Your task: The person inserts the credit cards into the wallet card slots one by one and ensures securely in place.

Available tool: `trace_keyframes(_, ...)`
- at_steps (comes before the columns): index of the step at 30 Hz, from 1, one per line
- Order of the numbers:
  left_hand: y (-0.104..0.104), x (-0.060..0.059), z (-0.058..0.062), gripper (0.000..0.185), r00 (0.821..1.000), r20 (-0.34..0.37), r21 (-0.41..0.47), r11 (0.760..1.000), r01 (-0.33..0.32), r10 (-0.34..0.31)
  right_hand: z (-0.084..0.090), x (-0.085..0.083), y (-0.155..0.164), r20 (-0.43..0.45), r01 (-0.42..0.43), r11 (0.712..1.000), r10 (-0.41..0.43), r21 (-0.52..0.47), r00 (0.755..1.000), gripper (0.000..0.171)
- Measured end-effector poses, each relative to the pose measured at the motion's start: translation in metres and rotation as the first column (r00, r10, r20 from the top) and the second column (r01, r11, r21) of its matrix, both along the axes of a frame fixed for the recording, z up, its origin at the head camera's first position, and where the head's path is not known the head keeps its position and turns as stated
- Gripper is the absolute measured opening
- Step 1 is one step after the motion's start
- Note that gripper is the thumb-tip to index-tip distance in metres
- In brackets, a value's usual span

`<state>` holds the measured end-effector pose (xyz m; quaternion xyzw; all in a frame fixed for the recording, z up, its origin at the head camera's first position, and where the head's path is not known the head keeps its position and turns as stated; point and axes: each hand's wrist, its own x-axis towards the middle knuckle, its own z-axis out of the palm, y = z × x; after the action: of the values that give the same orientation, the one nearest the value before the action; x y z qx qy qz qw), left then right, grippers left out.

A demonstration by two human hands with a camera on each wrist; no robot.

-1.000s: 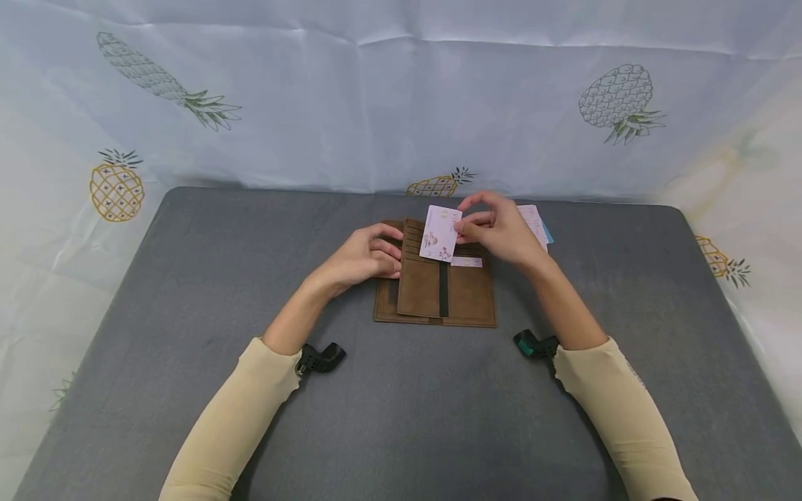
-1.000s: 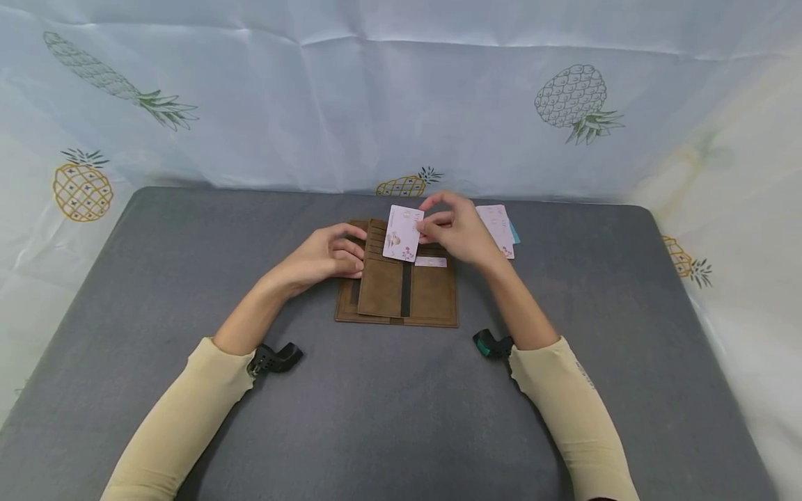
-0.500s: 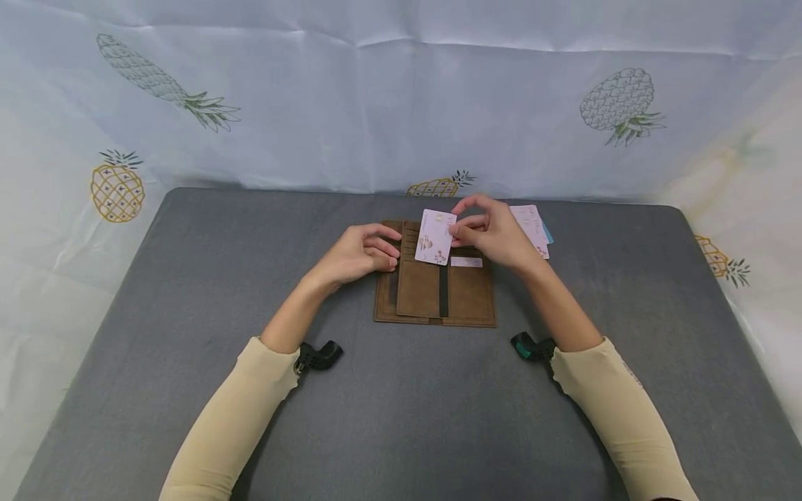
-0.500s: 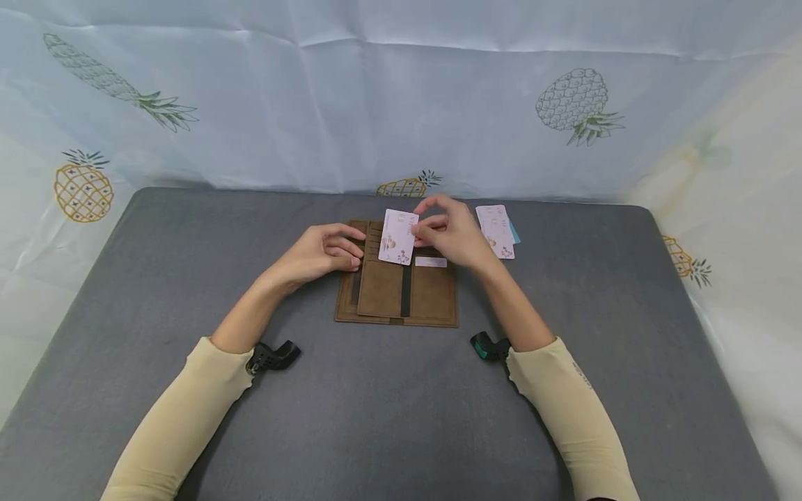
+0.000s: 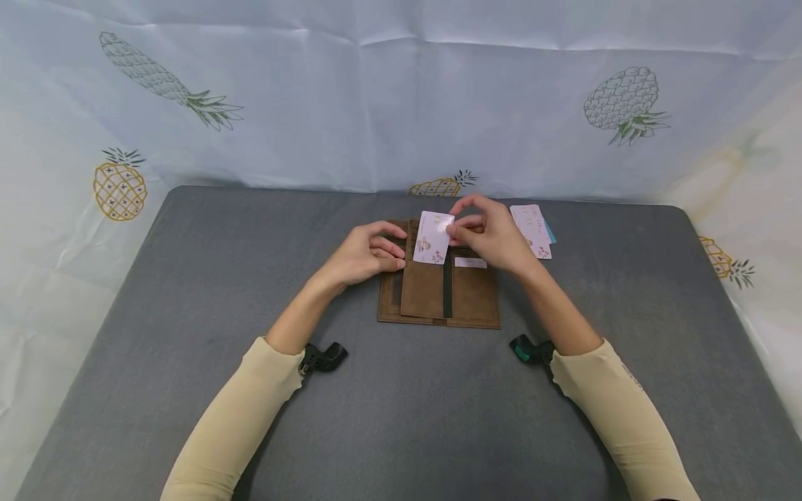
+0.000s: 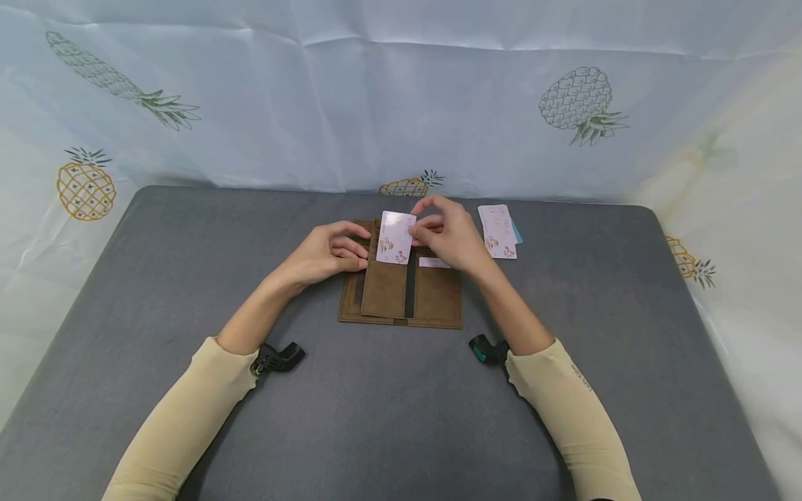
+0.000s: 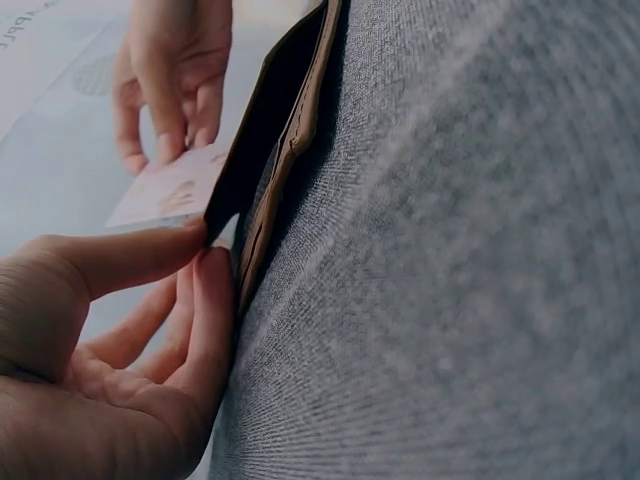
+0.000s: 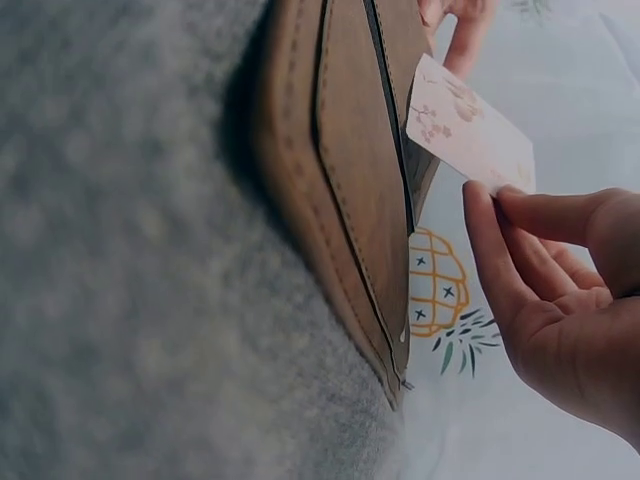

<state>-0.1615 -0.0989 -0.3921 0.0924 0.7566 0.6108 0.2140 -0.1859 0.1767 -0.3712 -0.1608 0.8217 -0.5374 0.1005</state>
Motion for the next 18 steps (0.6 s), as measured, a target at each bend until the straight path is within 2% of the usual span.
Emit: trace_keyframes(18, 0.0018, 0.0042, 0.0018, 0.049, 1.0, -0.01, -0.013, 1.0, -0.002, 0.001, -0.0003, 0.0054, -0.0058, -0.046, 0.018, 0.999, -0.016, 0.042, 0.999, 0.024)
